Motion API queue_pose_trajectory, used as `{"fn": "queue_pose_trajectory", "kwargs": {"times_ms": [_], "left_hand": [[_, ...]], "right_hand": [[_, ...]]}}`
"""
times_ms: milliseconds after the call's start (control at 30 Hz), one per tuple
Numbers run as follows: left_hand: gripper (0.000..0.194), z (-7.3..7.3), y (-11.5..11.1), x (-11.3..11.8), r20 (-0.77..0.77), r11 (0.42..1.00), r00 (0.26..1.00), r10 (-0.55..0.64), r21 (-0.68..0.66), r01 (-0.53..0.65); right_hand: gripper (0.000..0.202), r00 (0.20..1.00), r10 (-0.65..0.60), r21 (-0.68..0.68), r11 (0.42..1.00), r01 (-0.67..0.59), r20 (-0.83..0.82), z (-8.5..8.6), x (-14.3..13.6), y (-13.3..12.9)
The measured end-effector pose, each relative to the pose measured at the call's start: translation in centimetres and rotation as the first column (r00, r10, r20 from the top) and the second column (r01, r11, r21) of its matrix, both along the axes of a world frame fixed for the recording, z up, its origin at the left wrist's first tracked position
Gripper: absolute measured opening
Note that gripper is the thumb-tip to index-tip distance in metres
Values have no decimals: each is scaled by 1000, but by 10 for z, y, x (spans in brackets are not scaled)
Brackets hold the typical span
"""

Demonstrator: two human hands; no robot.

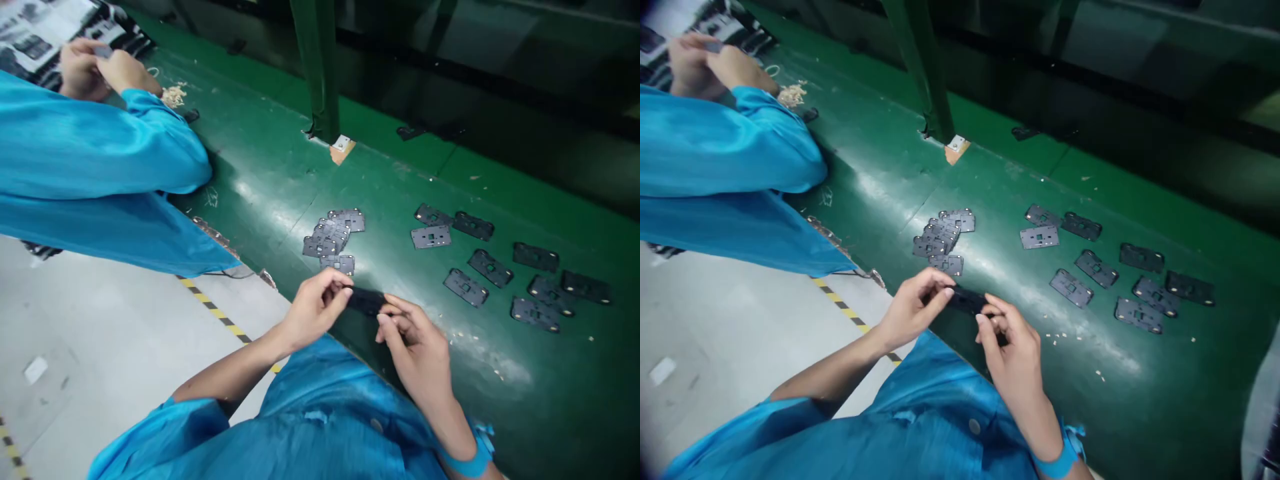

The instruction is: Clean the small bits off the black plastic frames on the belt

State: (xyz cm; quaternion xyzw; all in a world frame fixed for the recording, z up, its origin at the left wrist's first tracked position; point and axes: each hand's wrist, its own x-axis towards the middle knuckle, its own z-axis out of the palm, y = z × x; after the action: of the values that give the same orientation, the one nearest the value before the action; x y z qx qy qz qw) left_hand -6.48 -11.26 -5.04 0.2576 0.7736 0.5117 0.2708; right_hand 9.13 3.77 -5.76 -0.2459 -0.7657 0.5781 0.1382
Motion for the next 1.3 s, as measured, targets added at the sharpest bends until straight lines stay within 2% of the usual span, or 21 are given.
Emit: {"fn": "queue_pose_trajectory", "kwargs": {"times_ms": [67, 167, 233, 300, 400, 467, 567, 633, 700, 867, 967, 1167, 1233, 1300], "left_hand": [[14, -5, -11, -13, -198, 997, 978, 63, -22, -69], [12, -12, -21, -27, -481, 990, 871, 101, -35, -134], [19, -17, -26, -31, -581, 984, 808, 94, -68, -164], [22, -20, -30, -32, -624, 979, 779, 53, -121, -164], [15, -19, -32, -35, -650, 981, 759, -27, -164, -107], [11, -16, -30, -42, -665, 985, 745, -42, -151, -80], [13, -8, -19, -62, -666, 986, 739, -97, -165, -19], [15, -2, -9, -76, -637, 968, 743, -208, -243, 63], [17, 4, 2, -88, -603, 925, 721, -340, -353, 141], [21, 12, 20, -102, -569, 795, 597, -566, -569, 212], [26, 12, 22, -100, -585, 749, 510, -631, -630, 204], [34, 7, 21, -93, -628, 701, 341, -700, -696, 158], [33, 5, 22, -95, -620, 681, 308, -722, -715, 158], [31, 6, 21, -100, -605, 669, 311, -733, -723, 171]], "right_hand": [[34, 1000, 30, 108, 994, -30, 0, 0, -12, -5], [29, 999, 50, 216, 975, -50, 2, 5, -22, -3], [25, 1000, 10, 281, 960, -11, 5, 9, -19, 9], [23, 997, -75, 364, 929, 70, 0, 10, -10, 28], [26, 977, -212, 488, 853, 185, 0, 8, 10, 62], [28, 963, -271, 551, 806, 219, 13, 6, 21, 80], [28, 954, -298, 587, 776, 232, 17, 3, 30, 93], [27, 959, -283, 578, 786, 221, 18, 1, 30, 93], [25, 965, -260, 558, 804, 203, 23, -1, 29, 90], [23, 970, -242, 519, 832, 198, 18, -8, 30, 83], [22, 969, -246, 512, 835, 204, 15, -9, 33, 82], [21, 978, -206, 502, 847, 176, 6, -9, 30, 75], [21, 982, -190, 500, 850, 165, -1, -9, 28, 73], [21, 984, -175, 500, 852, 156, -9, -7, 27, 70]]}}
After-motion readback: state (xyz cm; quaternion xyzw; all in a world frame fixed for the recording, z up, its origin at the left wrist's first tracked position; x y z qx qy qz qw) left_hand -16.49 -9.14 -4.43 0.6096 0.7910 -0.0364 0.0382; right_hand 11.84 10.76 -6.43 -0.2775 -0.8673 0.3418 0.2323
